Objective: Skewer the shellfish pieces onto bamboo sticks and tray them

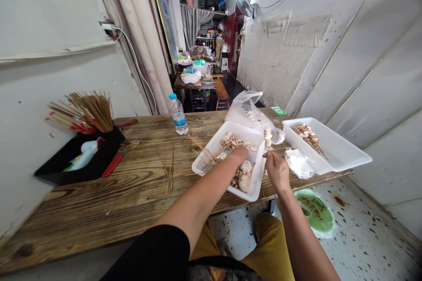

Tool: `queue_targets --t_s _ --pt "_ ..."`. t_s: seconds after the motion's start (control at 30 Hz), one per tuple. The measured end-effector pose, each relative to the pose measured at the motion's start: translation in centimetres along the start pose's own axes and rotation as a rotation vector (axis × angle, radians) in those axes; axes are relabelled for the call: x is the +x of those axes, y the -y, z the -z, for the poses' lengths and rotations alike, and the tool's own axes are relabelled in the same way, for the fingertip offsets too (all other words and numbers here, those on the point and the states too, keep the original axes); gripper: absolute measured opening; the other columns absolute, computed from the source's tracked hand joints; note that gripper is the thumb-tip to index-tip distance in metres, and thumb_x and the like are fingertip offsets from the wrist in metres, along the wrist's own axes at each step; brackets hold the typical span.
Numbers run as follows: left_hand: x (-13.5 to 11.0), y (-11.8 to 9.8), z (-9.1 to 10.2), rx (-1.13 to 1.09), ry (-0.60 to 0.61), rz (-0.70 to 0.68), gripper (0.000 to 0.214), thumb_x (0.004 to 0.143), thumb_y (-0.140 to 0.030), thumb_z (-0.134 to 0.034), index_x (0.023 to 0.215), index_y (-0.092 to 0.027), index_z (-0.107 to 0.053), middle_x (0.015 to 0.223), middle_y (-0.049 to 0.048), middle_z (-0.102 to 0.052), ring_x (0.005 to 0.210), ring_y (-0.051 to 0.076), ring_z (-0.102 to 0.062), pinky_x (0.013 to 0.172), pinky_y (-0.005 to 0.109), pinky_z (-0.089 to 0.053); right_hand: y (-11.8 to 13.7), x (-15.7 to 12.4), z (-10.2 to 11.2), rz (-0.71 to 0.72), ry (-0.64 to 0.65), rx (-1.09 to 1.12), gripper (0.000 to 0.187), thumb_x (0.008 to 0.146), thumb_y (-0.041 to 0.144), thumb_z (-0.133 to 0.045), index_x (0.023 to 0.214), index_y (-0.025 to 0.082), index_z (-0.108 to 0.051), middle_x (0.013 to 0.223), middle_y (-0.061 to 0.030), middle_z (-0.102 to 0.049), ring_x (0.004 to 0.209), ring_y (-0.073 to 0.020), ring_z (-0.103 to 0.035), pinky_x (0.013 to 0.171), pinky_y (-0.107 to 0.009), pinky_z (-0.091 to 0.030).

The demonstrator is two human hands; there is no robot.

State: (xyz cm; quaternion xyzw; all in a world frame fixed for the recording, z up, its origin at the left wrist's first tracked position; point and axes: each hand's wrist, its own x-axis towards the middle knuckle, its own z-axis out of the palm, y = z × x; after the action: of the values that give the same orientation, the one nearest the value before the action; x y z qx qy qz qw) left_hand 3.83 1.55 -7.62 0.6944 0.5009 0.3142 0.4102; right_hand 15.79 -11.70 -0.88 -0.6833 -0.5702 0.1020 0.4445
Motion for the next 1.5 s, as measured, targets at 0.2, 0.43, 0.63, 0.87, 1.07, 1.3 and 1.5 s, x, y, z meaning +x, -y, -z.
queue_targets --t_s 0.2,0.43,0.63,0.87,1.07,1.3,1.5 --pt "0.3 -0.1 -0.4 0.049 -0.004 -0.006 0.049 0.060 0.006 -0.063 0.035 -0.024 -0.033 0.040 -0.0015 -0.034 0.076 0.024 -0.064 0.093 0.032 -0.045 -0.3 -0.6 0.0 -0.015 0.042 0.047 0.038 0.084 0.040 -0.036 0.076 0.017 -0.064 0.060 -0.0061 -0.063 0.056 -0.0184 -0.059 0.058 -0.028 -0.042" --pt "0.1 -0.7 0.2 0.245 0.148 0.033 0.041 0.060 0.003 -0.066 0.038 -0.021 -0.041 0.051 0.0065 -0.054 0.091 0.028 -0.066 0.097 0.036 -0.043 -0.1 -1.1 -0.3 -0.040 0.052 0.066 0.039 0.082 0.043 -0.036 0.075 0.017 -0.065 0.053 -0.0029 -0.057 0.050 -0.0170 -0.054 0.056 -0.028 -0.039" --pt "-0.4 -1.3 0.8 0.466 0.270 0.011 0.018 0.075 -0.003 -0.053 0.066 -0.010 -0.067 0.088 0.0175 -0.071 0.100 0.027 -0.065 0.094 0.035 -0.045 -0.3 -1.5 -0.2 -0.042 0.062 0.060 0.041 0.081 0.045 -0.035 0.075 0.017 -0.065 0.051 -0.0010 -0.053 0.048 -0.0163 -0.050 0.055 -0.028 -0.037" --pt "-0.7 -1.3 1.3 0.572 0.379 -0.061 0.009 0.073 -0.021 -0.070 0.078 -0.014 -0.074 0.090 0.0113 -0.074 0.088 0.024 -0.066 0.082 0.030 -0.047 -0.4 -1.8 -0.1 -0.066 0.045 0.067 0.040 0.081 0.046 -0.036 0.074 0.018 -0.064 0.053 -0.0018 -0.054 0.050 -0.0166 -0.051 0.056 -0.028 -0.037" --pt "-0.6 -1.3 0.9 0.491 0.319 0.017 0.022 0.052 -0.014 -0.082 0.049 -0.016 -0.060 0.063 0.0103 -0.067 0.082 0.029 -0.066 0.079 0.032 -0.048 0.1 -2.2 -0.3 -0.059 0.064 0.094 0.038 0.080 0.045 -0.037 0.072 0.018 -0.063 0.053 -0.0019 -0.056 0.050 -0.0162 -0.052 0.056 -0.027 -0.038" --pt "0.0 -1.3 0.8 0.061 0.057 0.189 0.033 0.059 -0.010 -0.079 0.044 -0.018 -0.051 0.047 0.0056 -0.057 0.075 0.026 -0.069 0.080 0.033 -0.051 0.0 -2.5 -0.8 -0.049 0.066 0.073 0.039 0.081 0.043 -0.037 0.073 0.018 -0.065 0.056 -0.0042 -0.061 0.052 -0.0168 -0.057 0.056 -0.026 -0.040" --pt "0.2 -3.2 1.4 -0.926 0.004 0.241 0.012 0.081 -0.016 -0.069 0.071 -0.011 -0.064 0.064 0.0053 -0.067 0.059 0.012 -0.065 0.070 0.027 -0.055 -0.5 -2.6 -1.1 0.023 0.075 -0.018 0.041 0.083 0.041 -0.036 0.073 0.018 -0.068 0.065 -0.0084 -0.068 0.058 -0.0184 -0.062 0.060 -0.027 -0.042"
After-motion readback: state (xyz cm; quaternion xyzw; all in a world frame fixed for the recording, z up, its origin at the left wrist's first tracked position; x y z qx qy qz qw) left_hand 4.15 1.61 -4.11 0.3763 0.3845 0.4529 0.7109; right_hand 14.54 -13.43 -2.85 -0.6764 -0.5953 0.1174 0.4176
